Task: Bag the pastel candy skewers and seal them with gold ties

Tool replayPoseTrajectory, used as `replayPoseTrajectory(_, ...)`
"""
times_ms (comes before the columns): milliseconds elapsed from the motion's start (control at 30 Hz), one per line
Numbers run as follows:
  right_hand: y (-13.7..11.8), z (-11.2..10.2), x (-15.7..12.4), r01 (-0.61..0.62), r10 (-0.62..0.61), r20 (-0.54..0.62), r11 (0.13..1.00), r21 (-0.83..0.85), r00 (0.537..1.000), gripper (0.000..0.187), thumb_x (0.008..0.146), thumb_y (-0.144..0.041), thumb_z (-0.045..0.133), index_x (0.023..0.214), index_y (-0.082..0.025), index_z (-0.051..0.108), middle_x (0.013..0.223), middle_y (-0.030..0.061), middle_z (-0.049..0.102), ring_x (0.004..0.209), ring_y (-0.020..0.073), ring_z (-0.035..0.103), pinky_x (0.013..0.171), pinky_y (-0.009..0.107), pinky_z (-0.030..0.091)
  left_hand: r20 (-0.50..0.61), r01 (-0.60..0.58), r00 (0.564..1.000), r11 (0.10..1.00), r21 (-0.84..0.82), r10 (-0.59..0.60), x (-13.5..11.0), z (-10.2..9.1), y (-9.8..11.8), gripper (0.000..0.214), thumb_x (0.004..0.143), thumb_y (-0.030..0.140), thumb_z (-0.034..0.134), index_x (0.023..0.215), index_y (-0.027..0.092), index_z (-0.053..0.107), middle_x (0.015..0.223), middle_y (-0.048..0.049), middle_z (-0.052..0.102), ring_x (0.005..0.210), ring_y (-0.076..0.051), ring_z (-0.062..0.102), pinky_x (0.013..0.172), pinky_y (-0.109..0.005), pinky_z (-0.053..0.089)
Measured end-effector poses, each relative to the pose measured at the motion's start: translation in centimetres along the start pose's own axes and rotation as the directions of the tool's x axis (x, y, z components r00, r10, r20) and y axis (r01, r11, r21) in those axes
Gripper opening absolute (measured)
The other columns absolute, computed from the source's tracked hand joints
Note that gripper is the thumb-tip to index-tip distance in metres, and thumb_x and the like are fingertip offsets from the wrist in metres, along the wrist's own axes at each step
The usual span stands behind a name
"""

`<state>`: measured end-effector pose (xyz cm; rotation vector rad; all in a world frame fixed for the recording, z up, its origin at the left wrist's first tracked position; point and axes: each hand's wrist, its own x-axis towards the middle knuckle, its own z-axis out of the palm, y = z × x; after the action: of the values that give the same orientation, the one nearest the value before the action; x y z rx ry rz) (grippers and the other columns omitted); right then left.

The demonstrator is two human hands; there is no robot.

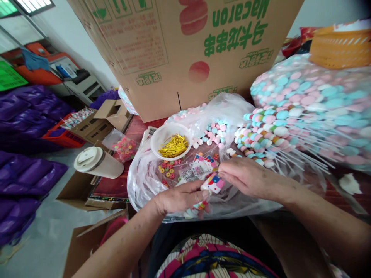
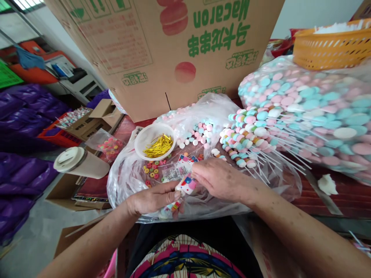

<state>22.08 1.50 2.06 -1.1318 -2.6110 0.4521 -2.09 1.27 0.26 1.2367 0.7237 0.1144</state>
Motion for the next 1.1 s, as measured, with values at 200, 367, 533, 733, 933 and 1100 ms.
replayPoseTrajectory(200, -0.8, 1.5, 1.0, -0.051, 0.040, 0.058, 0.980, 0.194, 0.998, 0.032, 0.090, -0.020, 0.037, 0.116, -0.017, 0.055, 0.074, 0.0039, 0.062, 0.069, 0.0172, 0.056, 0.064, 0.028, 0.039, -0.304, -0.076, 0.950, 0.997, -0.015, 0.067, 1.6, 3.8, -1.4, 0.044, 0.083, 0.057, 0.052, 0.100, 0.017, 0.058, 0.072, 0.0013, 0.056, 0.059, -0.010, 0.049, 0.057, -0.023, 0.039)
replayPoseTrajectory(367, 0.6, 2.4, 0.9, -0.184, 0.267, -0.092, 0.836, 0.517, 0.959, 0.050, 0.091, -0.032, 0.041, 0.138, -0.016, 0.034, 0.084, 0.0038, 0.062, 0.072, 0.0156, 0.058, 0.068, 0.029, 0.046, -0.481, -0.020, 0.877, 0.996, -0.090, -0.026, 2.3, 4.3, -1.8, 0.028, 0.091, 0.043, 0.038, 0.083, 0.018, 0.049, 0.066, 0.0011, 0.057, 0.051, -0.011, 0.052, 0.053, -0.024, 0.040)
replayPoseTrajectory(533, -1.8, 5.1, 0.2, -0.374, 0.409, 0.167, 0.503, 0.779, 0.897, 0.029, 0.086, -0.048, 0.049, 0.084, -0.019, 0.053, 0.064, -0.0023, 0.055, 0.048, 0.0105, 0.050, 0.044, 0.023, 0.040, -0.597, 0.001, 0.779, 0.951, 0.309, 0.193, 2.2, 3.9, -1.7, 0.026, 0.091, 0.037, 0.037, 0.079, 0.018, 0.050, 0.073, -0.0028, 0.058, 0.069, -0.016, 0.055, 0.069, -0.029, 0.043)
replayPoseTrajectory(733, -5.2, 7.3, 0.6, -0.221, 0.444, -0.149, 0.676, 0.703, 0.884, 0.025, 0.091, -0.033, 0.039, 0.069, -0.021, 0.043, 0.052, -0.0036, 0.050, 0.047, 0.0102, 0.048, 0.049, 0.022, 0.039, -0.349, -0.139, 0.908, 0.953, 0.269, 0.232, 1.2, 3.0, -1.4, 0.025, 0.091, 0.036, 0.040, 0.097, 0.015, 0.052, 0.090, -0.0048, 0.061, 0.087, -0.017, 0.054, 0.083, -0.030, 0.044)
replayPoseTrajectory(933, -5.2, 5.8, 1.7, -0.163, 0.290, -0.360, 0.925, 0.344, 0.887, 0.028, 0.091, -0.026, 0.038, 0.064, -0.021, 0.042, 0.053, -0.0022, 0.047, 0.048, 0.0107, 0.045, 0.047, 0.022, 0.035, -0.251, -0.021, 0.962, 0.943, 0.331, 0.110, -0.6, 2.1, 0.0, 0.026, 0.088, 0.039, 0.042, 0.084, 0.016, 0.054, 0.073, 0.0004, 0.054, 0.071, -0.014, 0.049, 0.070, -0.026, 0.043)
replayPoseTrajectory(1100, -4.8, 4.2, 1.8, 0.049, -0.068, -0.460, 0.997, -0.053, 0.885, 0.027, 0.092, -0.018, 0.035, 0.104, -0.021, 0.059, 0.094, 0.0098, 0.068, 0.094, 0.0241, 0.060, 0.084, 0.042, 0.047, -0.282, 0.051, 0.959, 0.989, 0.141, -0.009, -1.3, 1.7, -0.3, 0.032, 0.082, 0.041, 0.043, 0.064, 0.018, 0.055, 0.066, -0.0011, 0.056, 0.066, -0.016, 0.051, 0.063, -0.027, 0.043)
